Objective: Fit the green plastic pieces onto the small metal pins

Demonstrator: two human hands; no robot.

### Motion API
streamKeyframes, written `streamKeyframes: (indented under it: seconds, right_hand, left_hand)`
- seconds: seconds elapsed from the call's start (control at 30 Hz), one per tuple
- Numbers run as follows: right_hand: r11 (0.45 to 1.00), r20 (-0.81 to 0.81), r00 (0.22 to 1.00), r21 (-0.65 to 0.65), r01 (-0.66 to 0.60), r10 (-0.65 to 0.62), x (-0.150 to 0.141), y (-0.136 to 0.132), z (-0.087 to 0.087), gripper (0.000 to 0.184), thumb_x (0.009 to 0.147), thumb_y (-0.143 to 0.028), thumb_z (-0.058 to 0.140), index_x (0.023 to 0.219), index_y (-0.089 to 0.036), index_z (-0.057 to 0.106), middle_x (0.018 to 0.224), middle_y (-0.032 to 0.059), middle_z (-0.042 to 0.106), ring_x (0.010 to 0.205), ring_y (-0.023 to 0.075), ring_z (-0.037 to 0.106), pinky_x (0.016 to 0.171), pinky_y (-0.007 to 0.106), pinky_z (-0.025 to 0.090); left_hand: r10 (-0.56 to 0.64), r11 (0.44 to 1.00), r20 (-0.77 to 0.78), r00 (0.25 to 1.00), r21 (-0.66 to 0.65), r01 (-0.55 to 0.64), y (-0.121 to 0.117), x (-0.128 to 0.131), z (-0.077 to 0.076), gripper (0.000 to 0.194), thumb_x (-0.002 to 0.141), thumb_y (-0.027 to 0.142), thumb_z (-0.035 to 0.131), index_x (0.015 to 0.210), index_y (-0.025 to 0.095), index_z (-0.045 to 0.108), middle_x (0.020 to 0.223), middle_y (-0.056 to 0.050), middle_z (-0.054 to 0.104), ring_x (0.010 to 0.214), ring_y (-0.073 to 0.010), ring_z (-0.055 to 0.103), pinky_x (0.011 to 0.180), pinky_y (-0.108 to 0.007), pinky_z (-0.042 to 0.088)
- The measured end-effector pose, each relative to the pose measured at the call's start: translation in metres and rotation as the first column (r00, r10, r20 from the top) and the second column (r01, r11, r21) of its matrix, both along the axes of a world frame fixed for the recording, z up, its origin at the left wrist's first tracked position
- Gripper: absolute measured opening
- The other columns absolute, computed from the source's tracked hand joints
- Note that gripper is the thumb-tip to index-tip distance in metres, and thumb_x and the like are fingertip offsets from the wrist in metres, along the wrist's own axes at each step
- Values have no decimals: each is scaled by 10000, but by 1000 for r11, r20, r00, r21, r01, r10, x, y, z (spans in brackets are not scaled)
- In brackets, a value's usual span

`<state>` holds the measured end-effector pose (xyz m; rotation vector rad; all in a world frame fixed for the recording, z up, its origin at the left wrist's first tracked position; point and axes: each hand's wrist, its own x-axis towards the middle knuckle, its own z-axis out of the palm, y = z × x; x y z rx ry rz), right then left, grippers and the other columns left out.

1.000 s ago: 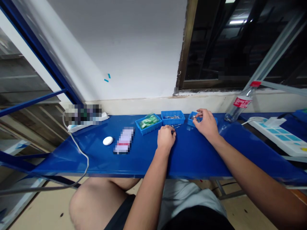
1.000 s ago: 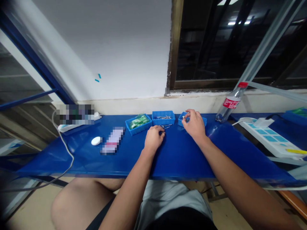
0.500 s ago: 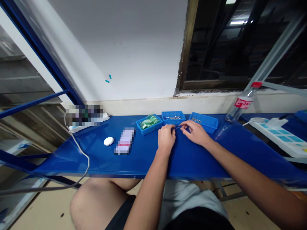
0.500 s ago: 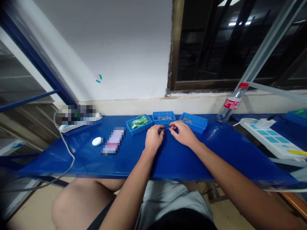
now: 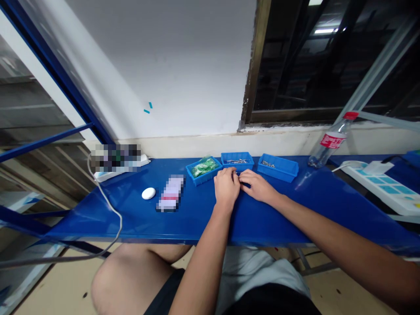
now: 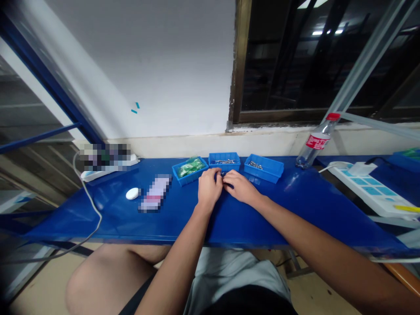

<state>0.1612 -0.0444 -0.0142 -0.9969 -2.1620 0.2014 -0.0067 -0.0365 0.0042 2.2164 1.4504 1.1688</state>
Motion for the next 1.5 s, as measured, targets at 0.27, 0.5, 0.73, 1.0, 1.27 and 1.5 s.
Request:
streamKeyframes:
  seconds: [0.27,0.5,0.73,1.0,1.27,1.5]
  right_hand:
    - [954,-317,900,-78,290,-300,4,0,0,84,894,-285,661,956,-246,701,931,55,697,733,203,652,651,360,565]
    - [959,-495,825,-203,196,-274,7,-4,-1,191,868,-404,748,950,-241,693,974,66,727,807,225,727,786,408,649]
    - [945,-619,743,-323,55,-255,4,-2,-3,352,824,-505,815,1007,-234,684,980,78,748,914,246,748,838,422,657]
    - [908,-629,717,-420,11,-300,9,4,-10,395,734,-492,882,926,-211,682,879,60,728,820,215,722,813,405,639]
    - [941,-433,857,-298,158,-281,8,-2,-3,183,818,-285,722,987,-220,694,873,39,681,748,179,650,674,324,581]
    - [950,-394,871,-222,220,-294,12,-5,1,158,835,-234,672,979,-219,735,942,54,722,786,194,678,682,324,568]
  left_hand:
    - [-115,993,2,993,-15,115,2,1,-2,255,1019,281,565,1142,234,782,1155,-76,795,1093,-262,714,1034,-396,526]
    - [-217,968,207,954,-82,238,6,3,0,221,981,245,647,1137,249,804,1183,-40,802,1140,-225,749,1073,-350,561]
    - [-182,938,435,882,-192,288,9,3,0,247,895,48,698,1085,190,770,1035,-51,825,931,-176,799,900,-303,644]
    - [-270,944,346,899,-89,318,9,5,-5,334,859,-34,660,1104,180,737,1097,-54,807,989,-159,783,971,-306,623]
    - [-303,935,343,889,-73,347,9,5,-6,424,884,16,641,1267,193,678,1249,-80,766,1011,-175,782,959,-305,626]
    - [-211,972,243,947,-53,231,3,5,-1,229,971,313,669,1125,177,769,1074,-82,816,944,-207,790,935,-324,624]
